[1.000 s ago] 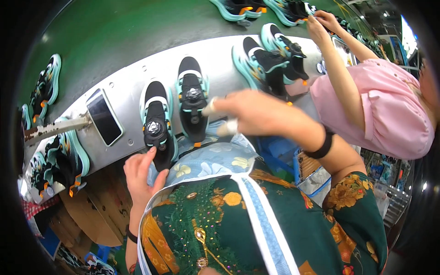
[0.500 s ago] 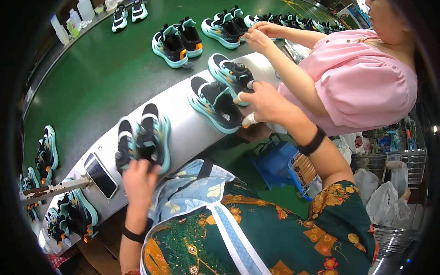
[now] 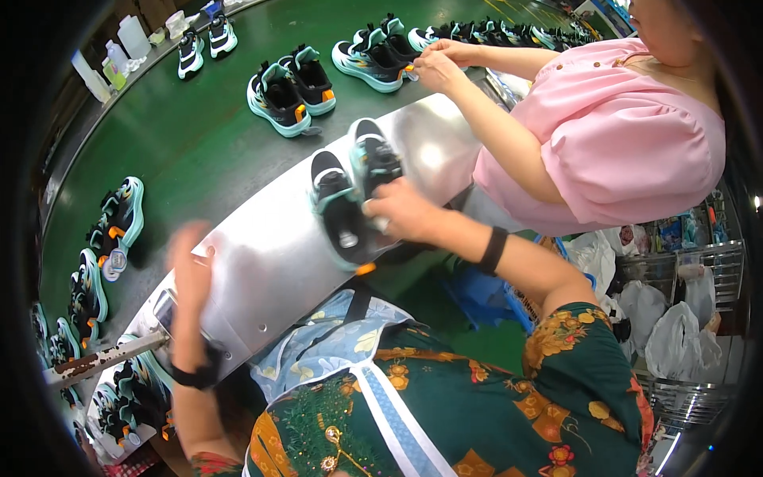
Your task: Cleaning and inspecting finished sneakers on a shoe factory production line.
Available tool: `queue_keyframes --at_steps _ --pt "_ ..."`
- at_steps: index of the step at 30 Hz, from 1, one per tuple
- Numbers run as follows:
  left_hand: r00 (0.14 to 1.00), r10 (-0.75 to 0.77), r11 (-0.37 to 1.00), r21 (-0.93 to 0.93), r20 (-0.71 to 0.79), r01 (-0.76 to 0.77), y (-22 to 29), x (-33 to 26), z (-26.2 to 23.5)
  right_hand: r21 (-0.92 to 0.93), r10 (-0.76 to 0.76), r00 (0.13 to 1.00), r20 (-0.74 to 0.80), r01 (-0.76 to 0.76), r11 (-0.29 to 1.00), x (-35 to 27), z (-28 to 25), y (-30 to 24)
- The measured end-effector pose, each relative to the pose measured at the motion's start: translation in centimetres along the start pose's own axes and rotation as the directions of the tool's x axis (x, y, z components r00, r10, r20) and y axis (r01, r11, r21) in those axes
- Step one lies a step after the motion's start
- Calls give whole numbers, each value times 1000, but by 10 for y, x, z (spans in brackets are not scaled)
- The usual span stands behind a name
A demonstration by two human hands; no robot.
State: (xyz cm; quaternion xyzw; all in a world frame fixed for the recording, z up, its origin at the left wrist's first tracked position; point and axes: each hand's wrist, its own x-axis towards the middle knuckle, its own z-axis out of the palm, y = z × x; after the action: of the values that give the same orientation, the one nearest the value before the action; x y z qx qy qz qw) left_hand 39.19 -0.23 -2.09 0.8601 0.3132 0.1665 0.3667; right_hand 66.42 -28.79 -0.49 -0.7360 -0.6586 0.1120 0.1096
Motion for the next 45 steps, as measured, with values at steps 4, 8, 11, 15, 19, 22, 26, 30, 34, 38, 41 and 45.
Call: queue_keyframes --at_steps 4,8,11,15,19,22,26,30,34,38,41,45 --pt "997 32 966 -258 76 -11 50 -71 73 104 -171 973 -157 188 977 38 39 -88" --pt "979 -198 915 -367 -46 168 30 -86 62 68 -219 976 2 219 973 39 29 -110" --pt "930 -366 875 -324 42 359 23 -92 41 -64 -162 965 207 179 982 23 8 -76" --pt "931 -362 915 -174 45 364 13 -92 46 -143 -138 949 282 184 973 19 -40 -91" --pt "983 -181 973 -144 16 182 -1 -90 48 158 -92 995 43 84 984 75 -44 -111" --pt "964 -225 956 -158 144 247 3 -105 24 515 -152 946 287 -19 857 111 -29 -122" --pt "924 -372 914 -141 88 382 11 -113 30 577 -433 869 238 233 783 139 19 -138" --pt "862 -505 785 -393 43 479 1 -116 40 550 -476 750 458 181 815 139 -1 -145" --pt "893 -448 863 -282 -39 420 13 -117 47 589 -426 764 485 75 804 140 2 -145" --pt "884 -460 833 -388 -86 395 -2 -123 53 301 -393 864 315 302 904 124 13 -170" --pt "888 -460 850 -289 -3 440 22 -128 33 319 -420 828 372 311 895 119 2 -152" --pt "785 -501 565 -549 365 616 60 -128 -6 407 -445 826 348 294 865 124 11 -140"
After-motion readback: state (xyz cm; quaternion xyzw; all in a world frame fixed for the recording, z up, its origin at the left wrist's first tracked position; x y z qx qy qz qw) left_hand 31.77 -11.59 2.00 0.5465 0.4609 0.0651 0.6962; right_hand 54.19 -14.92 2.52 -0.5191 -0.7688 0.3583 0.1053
